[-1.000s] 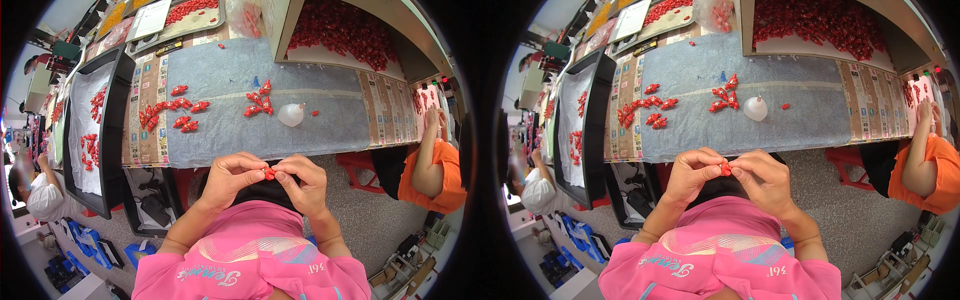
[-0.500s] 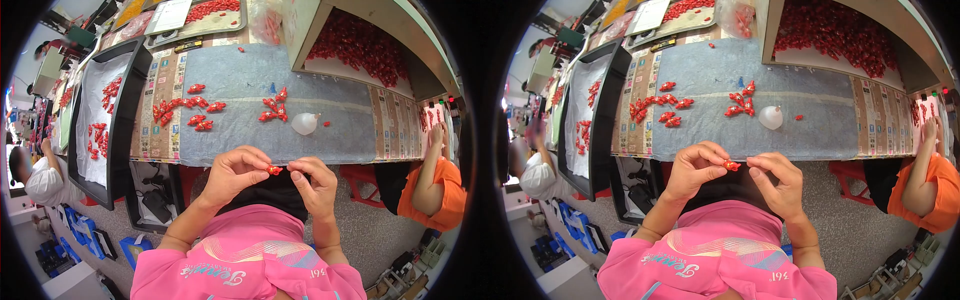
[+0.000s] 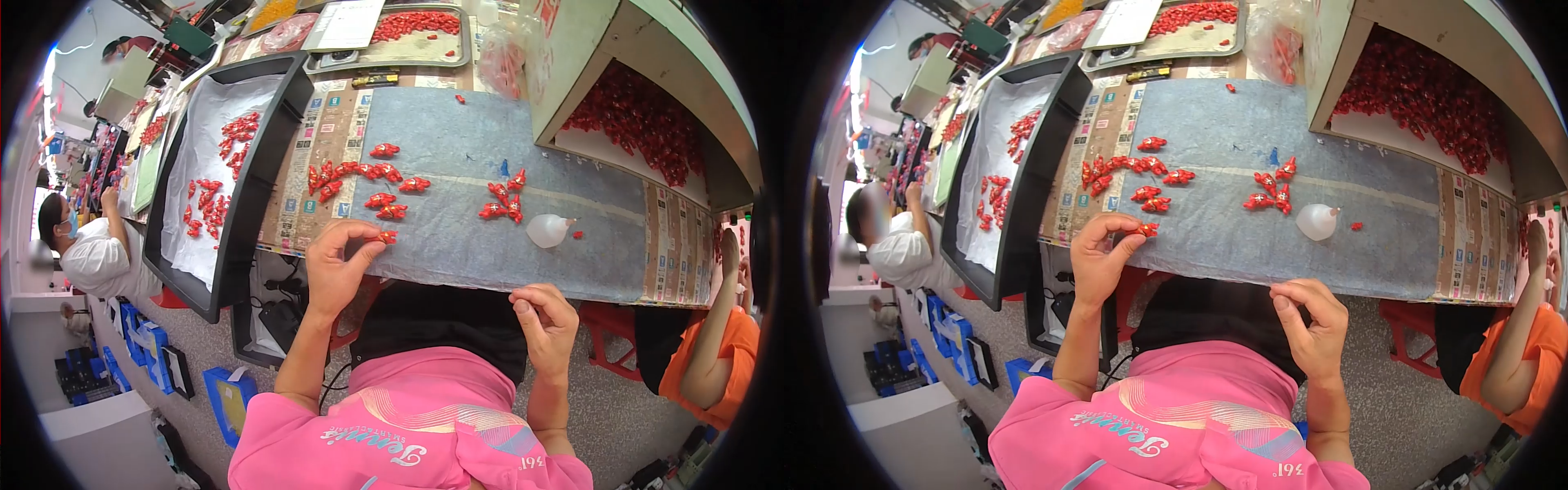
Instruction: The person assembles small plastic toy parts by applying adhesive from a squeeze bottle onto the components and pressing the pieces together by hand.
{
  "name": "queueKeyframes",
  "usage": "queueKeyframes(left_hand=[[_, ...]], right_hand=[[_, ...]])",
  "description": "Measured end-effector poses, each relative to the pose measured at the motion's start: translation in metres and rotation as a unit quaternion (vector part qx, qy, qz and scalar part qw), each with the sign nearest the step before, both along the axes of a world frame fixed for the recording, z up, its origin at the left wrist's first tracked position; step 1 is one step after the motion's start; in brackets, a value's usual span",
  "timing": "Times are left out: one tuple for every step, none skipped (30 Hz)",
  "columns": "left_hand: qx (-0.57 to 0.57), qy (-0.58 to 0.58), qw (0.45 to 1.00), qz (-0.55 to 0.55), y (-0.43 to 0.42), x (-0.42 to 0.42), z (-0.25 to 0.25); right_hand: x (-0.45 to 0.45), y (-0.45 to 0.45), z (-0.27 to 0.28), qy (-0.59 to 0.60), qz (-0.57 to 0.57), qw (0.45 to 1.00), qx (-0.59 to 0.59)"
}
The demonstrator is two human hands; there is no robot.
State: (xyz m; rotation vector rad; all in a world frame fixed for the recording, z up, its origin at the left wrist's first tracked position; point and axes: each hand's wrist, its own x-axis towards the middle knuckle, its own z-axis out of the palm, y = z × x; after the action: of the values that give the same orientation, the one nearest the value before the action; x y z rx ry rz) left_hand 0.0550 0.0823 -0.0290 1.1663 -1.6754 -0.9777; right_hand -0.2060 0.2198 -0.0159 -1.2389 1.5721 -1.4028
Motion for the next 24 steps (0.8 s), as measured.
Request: queueKeyframes(left_hand=[[-0.006, -0.03, 0.999, 0.027, -0.002, 0.004, 0.0], [-0.007, -0.031, 0.999, 0.027, -0.003, 0.007, -0.002], [-0.002, -0.036, 0.999, 0.04, -0.005, 0.011, -0.005], [0.005, -0.041, 0.998, 0.053, -0.006, 0.013, -0.005], [0.004, -0.042, 0.998, 0.053, -0.007, 0.014, -0.003], [-0.04, -0.091, 0.994, 0.051, -0.008, 0.015, 0.0], [-0.083, -0.139, 0.986, 0.049, -0.009, 0.015, 0.002], [-0.083, -0.139, 0.986, 0.048, -0.009, 0.015, 0.002], [-0.109, -0.147, 0.981, 0.063, -0.01, 0.015, 0.0], [-0.135, -0.153, 0.976, 0.077, -0.011, 0.014, -0.001], [-0.135, -0.152, 0.976, 0.073, -0.011, 0.012, 0.0], [-0.16, -0.157, 0.971, 0.08, -0.011, 0.01, 0.002], [-0.185, -0.16, 0.966, 0.087, -0.01, 0.007, 0.005], [-0.185, -0.158, 0.966, 0.082, -0.008, 0.002, 0.008], [-0.201, -0.15, 0.965, 0.072, -0.005, -0.005, 0.01], [-0.215, -0.142, 0.964, 0.062, -0.001, -0.013, 0.012], [-0.215, -0.137, 0.965, 0.056, 0.002, -0.022, 0.012], [-0.216, -0.118, 0.969, 0.019, 0.006, -0.033, 0.012], [-0.218, -0.1, 0.971, -0.018, 0.008, -0.043, 0.012], [-0.219, -0.096, 0.971, -0.022, 0.01, -0.053, 0.013], [-0.209, -0.101, 0.971, -0.049, 0.01, -0.064, 0.013], [-0.2, -0.107, 0.971, -0.074, 0.01, -0.074, 0.012], [-0.201, -0.105, 0.971, -0.077, 0.009, -0.083, 0.012], [-0.195, -0.103, 0.973, -0.073, 0.007, -0.092, 0.011]], right_hand=[[0.0, 0.0, 0.0, 0.001, 0.0, 1.0, 0.001], [0.0, 0.0, 0.0, 0.002, -0.001, 1.0, 0.003], [-0.001, 0.0, 0.0, 0.001, -0.002, 1.0, 0.001], [-0.001, 0.0, 0.0, 0.004, -0.001, 1.0, 0.002], [-0.002, 0.0, 0.0, 0.007, 0.001, 1.0, 0.003], [-0.002, 0.001, 0.0, 0.006, 0.001, 1.0, 0.003], [-0.003, 0.001, 0.001, 0.006, -0.001, 1.0, 0.006], [-0.004, 0.001, 0.001, 0.007, -0.003, 1.0, 0.009], [-0.005, 0.002, 0.001, 0.007, -0.004, 1.0, 0.009], [-0.007, 0.002, 0.002, 0.006, -0.012, 1.0, 0.008], [-0.008, 0.003, 0.002, 0.004, -0.022, 1.0, 0.007], [-0.011, 0.003, 0.002, 0.005, -0.026, 1.0, 0.008], [-0.014, 0.003, 0.001, 0.016, -0.04, 0.999, 0.002], [-0.018, 0.003, 0.001, 0.028, -0.054, 0.998, -0.004], [-0.021, 0.002, 0.001, 0.037, -0.071, 0.997, -0.013], [-0.022, -0.001, 0.001, 0.04, -0.077, 0.996, -0.012], [-0.024, -0.005, 0.002, 0.078, -0.109, 0.99, -0.034], [-0.026, -0.009, 0.001, 0.115, -0.142, 0.982, -0.057], [-0.03, -0.013, -0.001, 0.138, -0.141, 0.979, -0.057], [-0.033, -0.017, 0.0, 0.141, -0.147, 0.977, -0.056], [-0.032, -0.022, 0.002, 0.165, -0.153, 0.973, -0.053], [-0.031, -0.028, 0.004, 0.188, -0.159, 0.968, -0.049], [-0.032, -0.032, 0.006, 0.201, -0.145, 0.968, -0.028], [-0.032, -0.037, 0.005, 0.203, -0.148, 0.968, -0.028]])
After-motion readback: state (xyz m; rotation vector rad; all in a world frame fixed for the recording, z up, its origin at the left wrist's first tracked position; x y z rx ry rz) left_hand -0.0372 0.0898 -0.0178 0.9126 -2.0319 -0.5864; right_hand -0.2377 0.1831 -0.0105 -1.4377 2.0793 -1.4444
